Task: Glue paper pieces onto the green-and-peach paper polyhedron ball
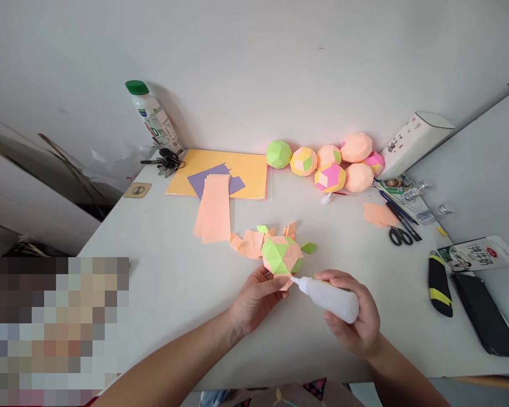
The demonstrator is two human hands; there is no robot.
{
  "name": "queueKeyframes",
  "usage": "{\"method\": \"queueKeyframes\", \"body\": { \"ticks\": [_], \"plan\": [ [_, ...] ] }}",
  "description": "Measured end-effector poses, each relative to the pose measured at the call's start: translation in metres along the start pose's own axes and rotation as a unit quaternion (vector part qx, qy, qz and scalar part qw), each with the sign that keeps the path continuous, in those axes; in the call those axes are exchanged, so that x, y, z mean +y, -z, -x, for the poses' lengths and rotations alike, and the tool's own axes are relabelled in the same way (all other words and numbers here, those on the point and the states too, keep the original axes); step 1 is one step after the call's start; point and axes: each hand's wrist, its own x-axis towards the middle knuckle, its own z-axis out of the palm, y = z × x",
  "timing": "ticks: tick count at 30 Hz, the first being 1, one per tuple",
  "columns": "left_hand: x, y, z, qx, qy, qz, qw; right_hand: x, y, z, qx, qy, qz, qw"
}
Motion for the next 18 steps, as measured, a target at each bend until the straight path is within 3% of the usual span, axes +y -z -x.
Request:
{"method": "queueKeyframes", "body": {
  "ticks": [10,18],
  "plan": [
    [0.0017,-0.0006,0.0018,-0.007,0.002,-0.005,1.0,-0.0005,0.0012,-0.0017,-0.017,0.054,0.004,0.998],
    [0.001,-0.0001,0.0007,-0.01,0.002,-0.005,1.0,-0.0001,0.001,-0.0023,-0.008,0.045,-0.014,0.999]
  ]
}}
